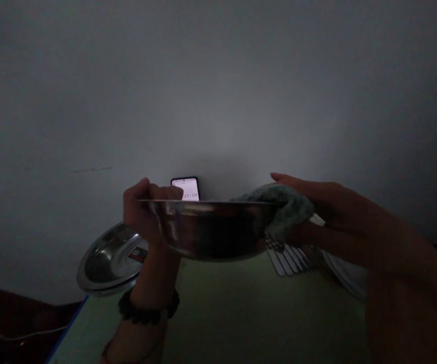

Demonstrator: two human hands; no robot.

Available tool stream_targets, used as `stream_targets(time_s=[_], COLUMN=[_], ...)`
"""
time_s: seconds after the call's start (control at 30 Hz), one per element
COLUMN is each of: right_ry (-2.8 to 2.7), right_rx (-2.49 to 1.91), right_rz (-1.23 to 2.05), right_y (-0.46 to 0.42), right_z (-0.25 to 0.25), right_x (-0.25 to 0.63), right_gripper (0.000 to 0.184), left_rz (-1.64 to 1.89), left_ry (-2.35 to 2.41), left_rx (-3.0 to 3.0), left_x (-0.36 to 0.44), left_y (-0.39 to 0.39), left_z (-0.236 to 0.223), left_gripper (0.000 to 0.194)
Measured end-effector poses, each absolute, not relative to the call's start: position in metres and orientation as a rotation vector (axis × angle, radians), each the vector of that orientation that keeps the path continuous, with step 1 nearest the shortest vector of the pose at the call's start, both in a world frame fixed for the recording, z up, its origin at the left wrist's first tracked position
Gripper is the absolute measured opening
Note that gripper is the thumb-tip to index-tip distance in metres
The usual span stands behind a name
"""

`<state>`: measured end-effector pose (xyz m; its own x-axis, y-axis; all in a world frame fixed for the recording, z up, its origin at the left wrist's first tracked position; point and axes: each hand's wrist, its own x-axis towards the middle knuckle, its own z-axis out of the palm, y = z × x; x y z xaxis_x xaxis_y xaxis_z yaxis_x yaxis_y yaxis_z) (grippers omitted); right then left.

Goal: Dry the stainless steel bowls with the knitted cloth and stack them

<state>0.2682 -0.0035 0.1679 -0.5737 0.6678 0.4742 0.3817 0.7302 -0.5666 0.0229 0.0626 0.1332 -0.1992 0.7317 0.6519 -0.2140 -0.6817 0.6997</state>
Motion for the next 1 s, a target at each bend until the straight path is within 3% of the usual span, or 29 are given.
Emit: stream_targets(time_s=[0.13,0.33,0.43,0.57,0.73,0.83,0.97,1.0], right_ry=[-2.263,-2.374,-2.389,-2.253,-2.297,-2.148,-1.644,-1.534], right_rx=[-0.767,-0.731,-0.752,-0.886,-0.766,-0.792,-1.056,-1.116], right_rz=[0.610,0.127,-0.002,-0.151,0.139,0.171,-0.050,-0.086], right_y=[0.000,0.012,0.017,0.020,0.033,0.047,0.059,0.061], right_z=[0.167,0.158,0.152,0.146,0.140,0.131,0.115,0.111], right_x=[0.267,0.253,0.254,0.259,0.259,0.246,0.221,0.217], right_gripper=[0.012,0.020,0.029,0.037,0.030,0.028,0.016,0.023], left_rz=[1.785,1.460,1.264,1.453,1.667,1.686,1.849,1.870], left_ry=[0.704,0.833,0.867,0.885,0.808,0.748,0.744,0.779], left_rx=[1.385,1.361,1.170,0.779,0.672,0.657,0.798,0.876], left_x=[0.021,0.027,0.032,0.043,0.050,0.055,0.061,0.062], left_y=[0.076,0.075,0.064,0.058,0.064,0.065,0.061,0.059], left_z=[0.123,0.124,0.133,0.141,0.138,0.133,0.127,0.125], left_gripper=[0.047,0.017,0.022,0.019,0.018,0.030,0.048,0.051])
